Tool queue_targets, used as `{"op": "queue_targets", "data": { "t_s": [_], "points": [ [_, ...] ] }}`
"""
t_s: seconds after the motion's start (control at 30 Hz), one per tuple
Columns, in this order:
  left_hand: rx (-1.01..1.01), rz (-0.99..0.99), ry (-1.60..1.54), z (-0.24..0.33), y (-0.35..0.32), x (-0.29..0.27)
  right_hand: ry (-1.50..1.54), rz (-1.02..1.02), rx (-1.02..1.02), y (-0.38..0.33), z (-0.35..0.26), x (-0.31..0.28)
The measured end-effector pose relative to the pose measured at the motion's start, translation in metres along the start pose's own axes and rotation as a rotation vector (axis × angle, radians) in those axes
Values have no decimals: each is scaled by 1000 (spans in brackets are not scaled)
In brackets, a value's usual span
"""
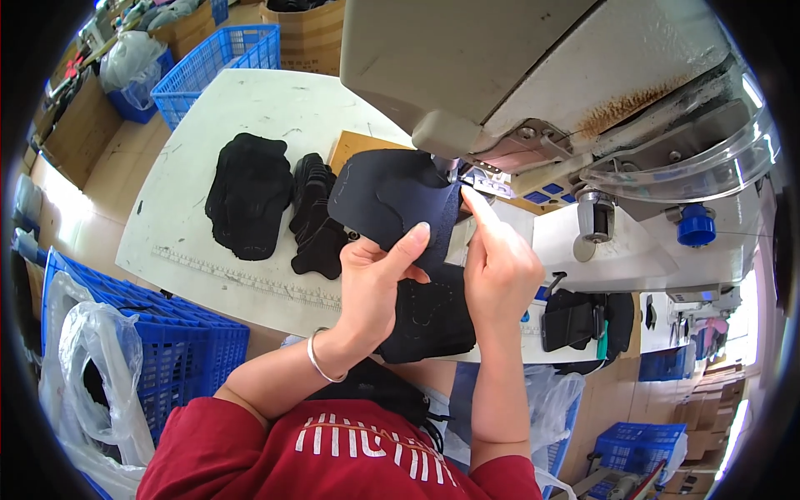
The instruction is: Stitching black shoe components using a sewing machine.
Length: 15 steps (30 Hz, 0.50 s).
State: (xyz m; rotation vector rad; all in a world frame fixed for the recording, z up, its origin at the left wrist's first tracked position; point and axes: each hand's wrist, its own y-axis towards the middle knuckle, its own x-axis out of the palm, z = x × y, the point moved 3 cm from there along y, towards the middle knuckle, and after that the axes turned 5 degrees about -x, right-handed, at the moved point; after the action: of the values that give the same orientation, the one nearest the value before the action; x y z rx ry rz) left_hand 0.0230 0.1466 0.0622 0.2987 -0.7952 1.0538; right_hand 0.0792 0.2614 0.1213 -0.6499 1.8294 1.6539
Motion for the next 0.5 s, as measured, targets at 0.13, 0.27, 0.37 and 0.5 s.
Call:
{"op": "queue_targets", "data": {
  "t_s": [0.13, 0.27, 0.37, 0.5],
  "points": [
    [55, 54, 40, -7, -5, 10, -17, 82, -74, -2, 5, 3],
    [77, 76, 102, -10, -7, 16, 248, 148, 145, -13, 8, 0],
    [37, 66, 109, -7, -6, 15, 611, 98, 510, -26, 7, 3],
    [-50, -9, 49, -3, -3, 11, 1085, -64, 734, -32, -1, 11]
  ]
}}
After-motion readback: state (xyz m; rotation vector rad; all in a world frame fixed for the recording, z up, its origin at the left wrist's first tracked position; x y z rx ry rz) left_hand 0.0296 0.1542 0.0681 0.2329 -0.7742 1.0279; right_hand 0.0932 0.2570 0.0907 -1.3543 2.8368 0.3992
